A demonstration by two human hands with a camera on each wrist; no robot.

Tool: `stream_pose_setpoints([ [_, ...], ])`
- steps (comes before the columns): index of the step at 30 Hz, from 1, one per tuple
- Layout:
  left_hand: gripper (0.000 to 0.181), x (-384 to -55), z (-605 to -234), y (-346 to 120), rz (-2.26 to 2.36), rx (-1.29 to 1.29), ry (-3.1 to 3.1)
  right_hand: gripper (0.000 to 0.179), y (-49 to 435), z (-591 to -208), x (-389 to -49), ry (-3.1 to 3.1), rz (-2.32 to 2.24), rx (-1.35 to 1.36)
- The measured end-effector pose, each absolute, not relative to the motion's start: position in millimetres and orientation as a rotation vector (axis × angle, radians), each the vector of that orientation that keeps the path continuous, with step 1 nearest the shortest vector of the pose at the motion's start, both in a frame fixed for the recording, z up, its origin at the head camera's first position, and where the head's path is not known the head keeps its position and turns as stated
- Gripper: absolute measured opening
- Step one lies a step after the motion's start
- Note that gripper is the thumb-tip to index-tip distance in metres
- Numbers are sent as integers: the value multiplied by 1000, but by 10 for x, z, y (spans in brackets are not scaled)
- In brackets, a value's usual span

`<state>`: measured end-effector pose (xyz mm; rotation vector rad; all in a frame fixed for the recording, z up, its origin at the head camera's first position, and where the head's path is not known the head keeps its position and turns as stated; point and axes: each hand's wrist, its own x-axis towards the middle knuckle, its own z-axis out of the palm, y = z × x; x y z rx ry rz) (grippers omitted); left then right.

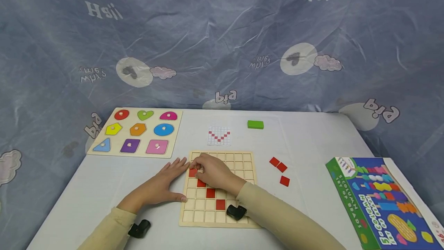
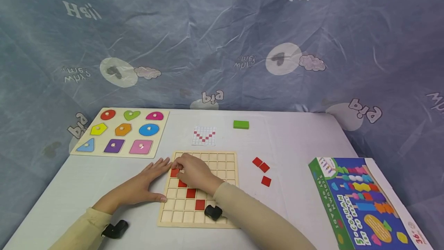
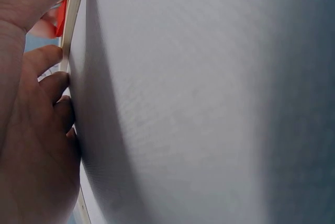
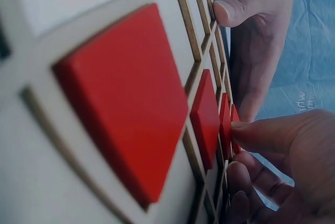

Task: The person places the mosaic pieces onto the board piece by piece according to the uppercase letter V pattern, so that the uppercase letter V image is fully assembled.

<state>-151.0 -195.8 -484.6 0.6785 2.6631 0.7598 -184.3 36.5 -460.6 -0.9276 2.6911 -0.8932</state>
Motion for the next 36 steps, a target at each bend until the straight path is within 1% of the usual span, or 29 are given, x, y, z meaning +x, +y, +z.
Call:
stream_pose_setpoints([
  [17,111,-1507,-4845,-1957,755,679,2667,24,390,-4620,-1844,2664,-911,-906],
  [28,112,-1498,-4818,-1952,776,685,2662,20,519,-4607,-1813,2639,-1033,-912],
  [36,112,-1500,-4819,-1954,773,696,2666,18,621,-4566,-1717,2639,-1031,-863],
])
